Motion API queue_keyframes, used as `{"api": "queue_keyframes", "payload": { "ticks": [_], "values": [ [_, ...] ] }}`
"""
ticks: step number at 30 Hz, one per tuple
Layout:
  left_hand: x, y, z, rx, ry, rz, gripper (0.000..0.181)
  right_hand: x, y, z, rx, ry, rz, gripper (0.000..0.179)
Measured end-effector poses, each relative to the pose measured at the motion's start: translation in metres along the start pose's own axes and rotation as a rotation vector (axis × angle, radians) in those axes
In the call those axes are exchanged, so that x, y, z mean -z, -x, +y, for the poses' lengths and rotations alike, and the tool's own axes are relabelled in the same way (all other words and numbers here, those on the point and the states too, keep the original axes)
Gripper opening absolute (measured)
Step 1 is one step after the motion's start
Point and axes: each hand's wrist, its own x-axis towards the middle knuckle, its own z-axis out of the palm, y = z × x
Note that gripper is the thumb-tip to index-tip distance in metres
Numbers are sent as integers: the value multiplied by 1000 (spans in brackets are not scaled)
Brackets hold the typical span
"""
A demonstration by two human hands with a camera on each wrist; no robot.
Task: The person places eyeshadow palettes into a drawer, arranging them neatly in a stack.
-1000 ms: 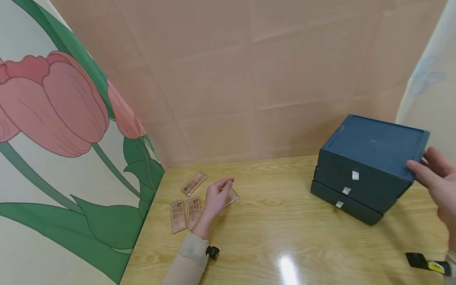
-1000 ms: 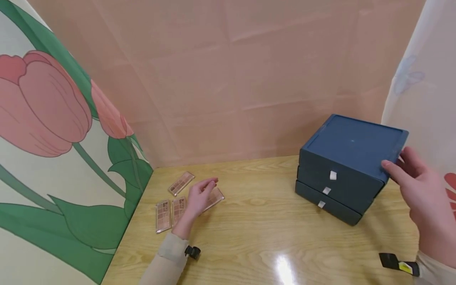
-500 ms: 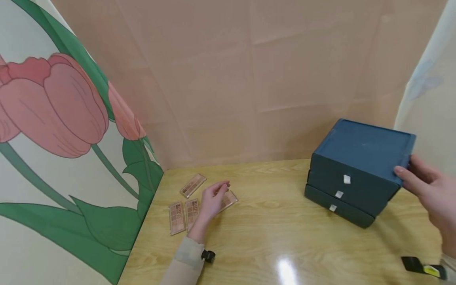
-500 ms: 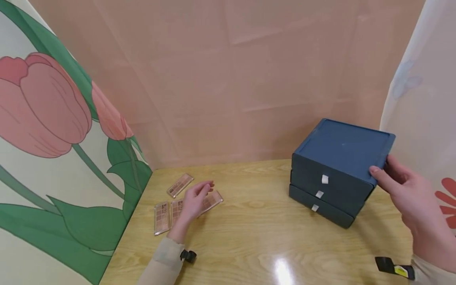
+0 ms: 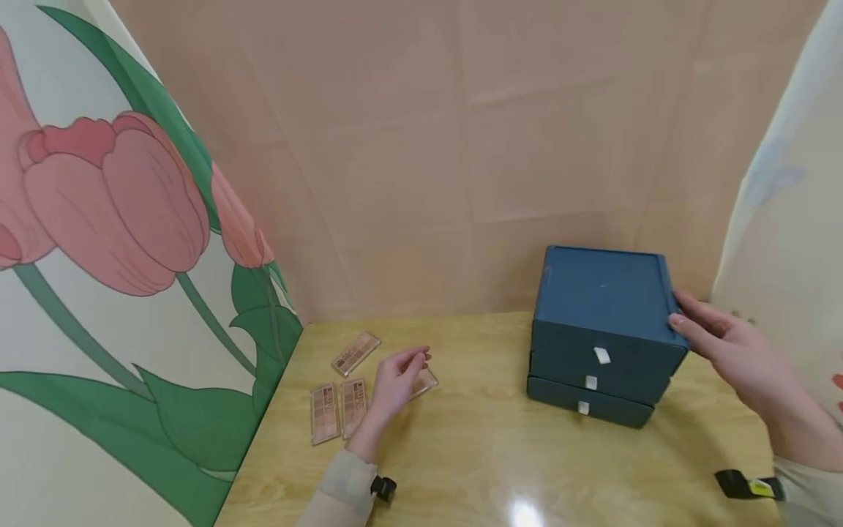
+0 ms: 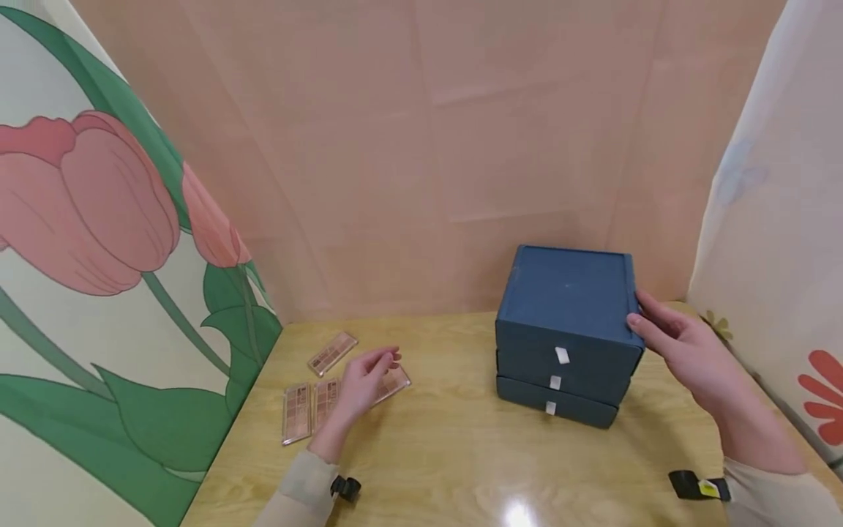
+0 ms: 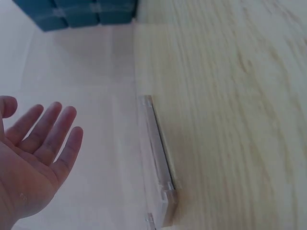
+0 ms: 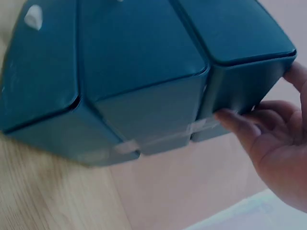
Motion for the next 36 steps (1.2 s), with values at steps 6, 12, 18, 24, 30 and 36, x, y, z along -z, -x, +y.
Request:
{"api": "queue_keyframes", "payload": {
  "ticks": [6,12,18,24,30,36],
  "values": [
    [-6,-3,6,-20,27,1,33,-8,-18,-3,162,-10,-138,64],
    [-11,2,4,-13,10,-20,35,-21,-24,-9,153,-66,-255,67],
    [-12,1,7,3,14,-16,35,-23,-36,-17,144,-87,-263,68],
    [-12,-1,7,2,18,-4,33,-23,-43,-22,106,-101,-263,67],
    [-15,-3,5,-9,34,-19,32,-26,-48,-25,87,-124,-256,67],
    [-20,-4,5,-15,30,-32,34,-30,-56,-31,42,-147,-262,76]
  ]
}}
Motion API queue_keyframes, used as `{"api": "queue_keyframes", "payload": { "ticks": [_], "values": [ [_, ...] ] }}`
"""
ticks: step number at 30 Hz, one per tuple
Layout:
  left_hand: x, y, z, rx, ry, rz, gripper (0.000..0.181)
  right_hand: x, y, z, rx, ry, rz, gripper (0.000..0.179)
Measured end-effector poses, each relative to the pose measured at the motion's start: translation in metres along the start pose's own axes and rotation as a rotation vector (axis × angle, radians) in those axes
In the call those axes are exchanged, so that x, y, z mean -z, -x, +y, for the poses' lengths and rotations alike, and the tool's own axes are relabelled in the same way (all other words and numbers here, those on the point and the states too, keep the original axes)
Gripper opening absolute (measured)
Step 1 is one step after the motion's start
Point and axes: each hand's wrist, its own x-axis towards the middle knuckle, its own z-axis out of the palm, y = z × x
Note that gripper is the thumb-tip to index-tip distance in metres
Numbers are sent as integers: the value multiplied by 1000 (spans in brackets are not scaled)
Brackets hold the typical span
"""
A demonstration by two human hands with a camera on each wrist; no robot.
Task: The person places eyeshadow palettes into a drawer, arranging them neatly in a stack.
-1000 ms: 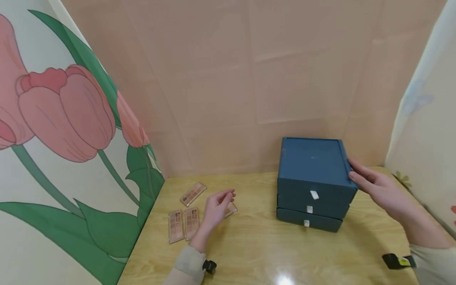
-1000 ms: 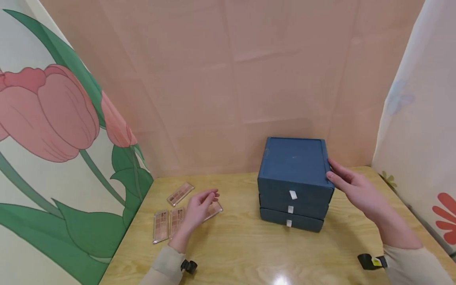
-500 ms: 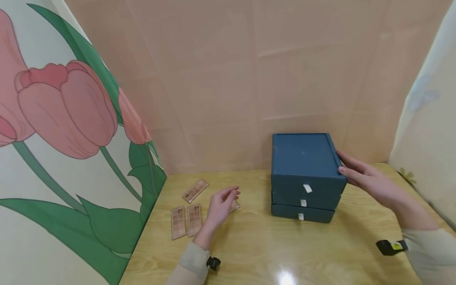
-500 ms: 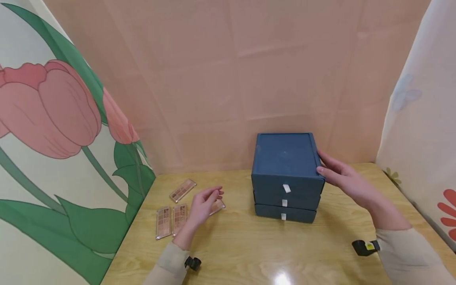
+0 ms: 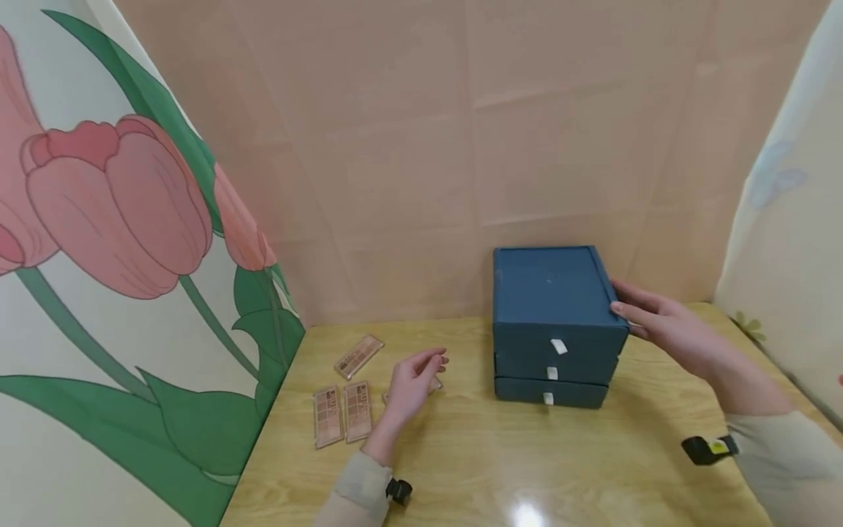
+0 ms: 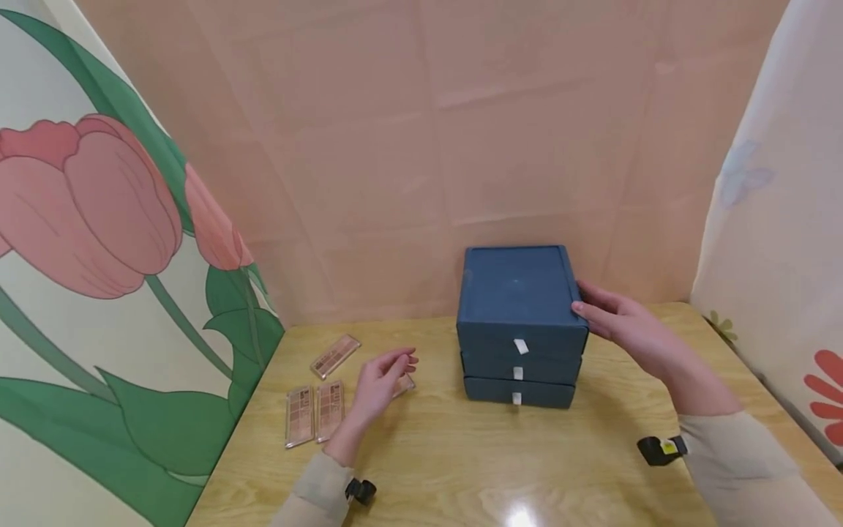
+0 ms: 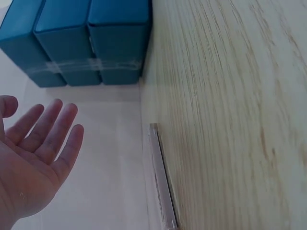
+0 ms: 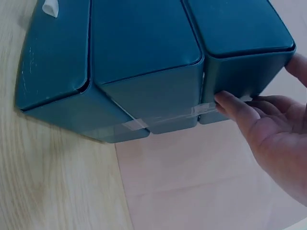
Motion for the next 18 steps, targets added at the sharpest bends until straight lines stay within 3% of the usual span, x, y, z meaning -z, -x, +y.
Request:
{"api": "queue_keyframes", "payload": {
  "ticks": [9,12,18],
  "values": [
    [-18,1,13,-18,46,-69,33,-4,-15,-15,-52,-26,19,82],
    [-28,2,22,-26,71,-88,31,-5,-20,-20,-102,-8,19,85],
    [-50,-4,45,-42,127,-146,30,1,-27,-30,-127,-21,-33,85]
  ]
}}
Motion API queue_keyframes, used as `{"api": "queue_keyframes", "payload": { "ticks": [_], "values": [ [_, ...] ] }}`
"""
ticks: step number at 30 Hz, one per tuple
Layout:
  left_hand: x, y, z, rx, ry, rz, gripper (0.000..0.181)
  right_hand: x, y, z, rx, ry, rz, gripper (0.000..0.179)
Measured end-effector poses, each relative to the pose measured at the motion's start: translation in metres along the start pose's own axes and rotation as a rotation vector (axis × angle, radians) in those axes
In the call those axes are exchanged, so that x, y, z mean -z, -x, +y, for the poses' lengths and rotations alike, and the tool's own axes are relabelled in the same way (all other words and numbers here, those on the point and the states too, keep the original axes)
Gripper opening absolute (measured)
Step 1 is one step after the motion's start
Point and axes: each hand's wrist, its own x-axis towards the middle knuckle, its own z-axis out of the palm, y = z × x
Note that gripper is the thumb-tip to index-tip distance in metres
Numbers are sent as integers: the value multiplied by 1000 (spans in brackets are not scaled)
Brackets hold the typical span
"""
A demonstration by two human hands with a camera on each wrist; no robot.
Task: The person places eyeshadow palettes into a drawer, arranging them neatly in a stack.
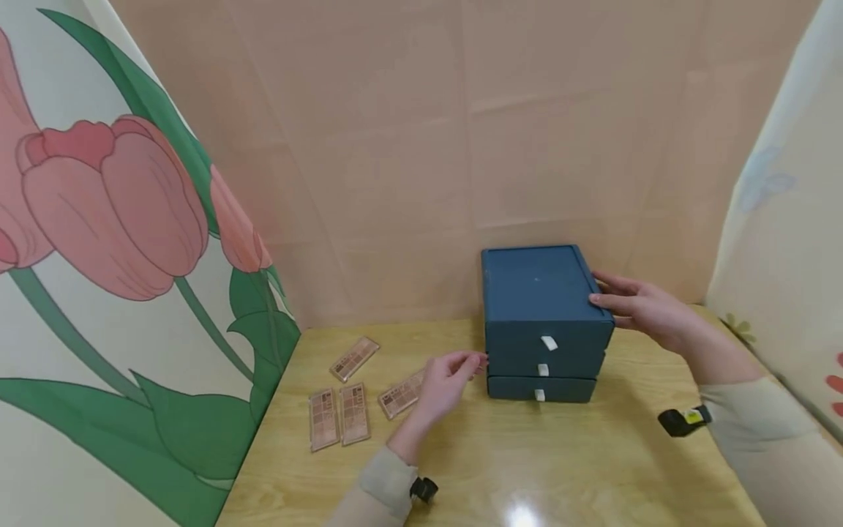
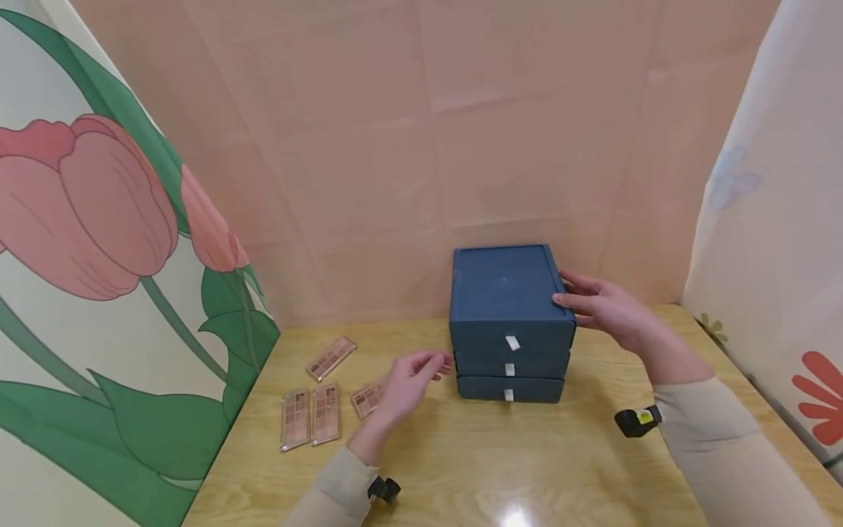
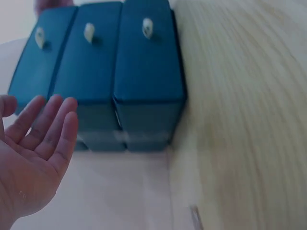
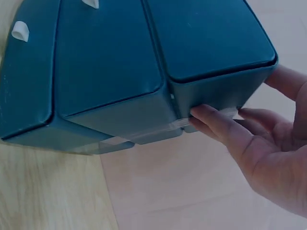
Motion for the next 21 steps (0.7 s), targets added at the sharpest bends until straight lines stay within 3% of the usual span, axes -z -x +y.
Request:
{"api": "queue_keyframes", "payload": {
  "ticks": [5,10,16,21],
  "values": [
    [-21,-6,13,-39,51,-84,34,5,-1,-7,-9,60,-2,86],
    [-48,-12,25,-35,78,-106,35,9,-1,-13,-19,109,-6,86],
    [-79,-23,30,100,221,-39,31,8,0,-20,-35,185,-1,87],
    [-92,-33,34,201,339,42,25,10,-3,-26,-6,216,-40,89]
  ]
}}
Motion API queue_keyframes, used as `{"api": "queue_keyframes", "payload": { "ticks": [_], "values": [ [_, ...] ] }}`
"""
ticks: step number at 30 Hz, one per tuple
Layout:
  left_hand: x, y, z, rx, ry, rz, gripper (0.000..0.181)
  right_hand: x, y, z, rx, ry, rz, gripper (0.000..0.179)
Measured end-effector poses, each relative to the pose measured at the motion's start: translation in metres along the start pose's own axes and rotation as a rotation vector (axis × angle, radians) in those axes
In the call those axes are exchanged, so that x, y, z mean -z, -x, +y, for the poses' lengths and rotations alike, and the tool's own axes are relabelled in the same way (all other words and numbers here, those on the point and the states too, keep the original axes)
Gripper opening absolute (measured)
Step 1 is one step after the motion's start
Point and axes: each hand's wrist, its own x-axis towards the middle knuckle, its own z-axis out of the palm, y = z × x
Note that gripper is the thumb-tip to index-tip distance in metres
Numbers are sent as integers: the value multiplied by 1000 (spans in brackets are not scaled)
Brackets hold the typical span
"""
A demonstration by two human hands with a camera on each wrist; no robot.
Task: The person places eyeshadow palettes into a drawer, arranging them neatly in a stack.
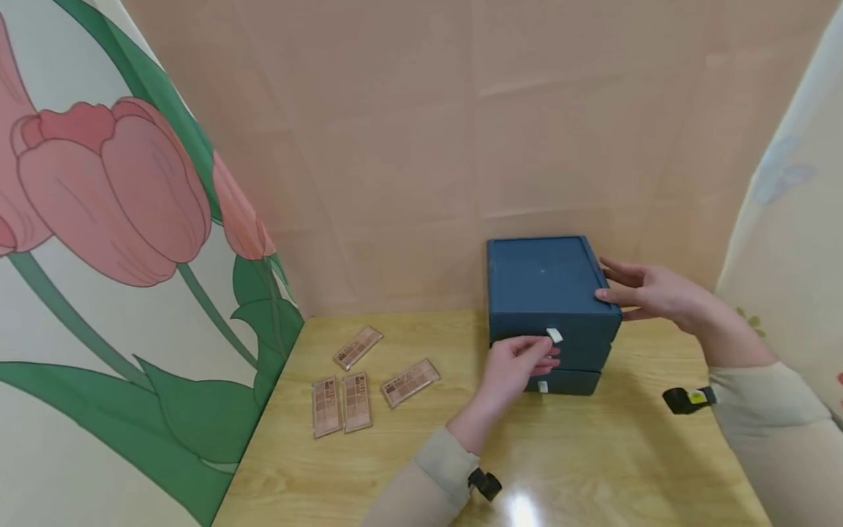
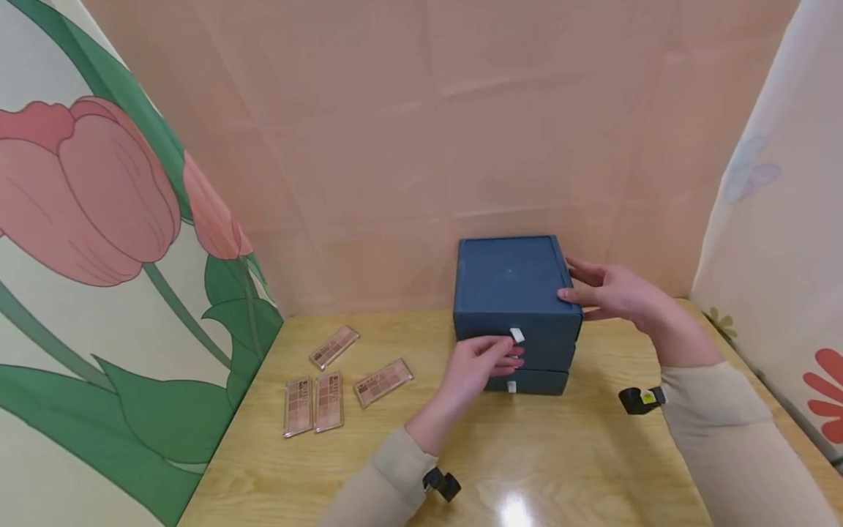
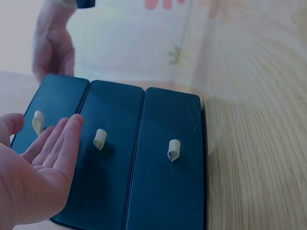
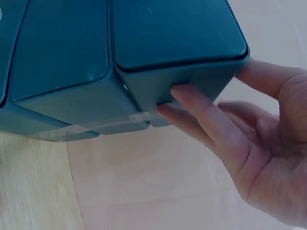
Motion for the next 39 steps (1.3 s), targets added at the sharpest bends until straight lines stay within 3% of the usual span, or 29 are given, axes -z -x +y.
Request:
{"api": "queue_keyframes", "payload": {
  "ticks": [7,18,25,33,39],
  "values": [
    [-12,-7,3,-11,2,33,26,3,-4,6,17,-18,-5,87],
    [-19,-15,3,-9,4,103,20,1,-10,12,15,-83,19,84],
    [-17,-19,1,-10,-4,117,15,3,-12,4,2,-90,-27,89],
    [-12,-25,-3,-61,-55,100,15,6,-14,1,5,21,-39,87],
    [-7,-27,-9,-67,-93,89,16,4,-17,3,9,34,-34,87]
  ]
}}
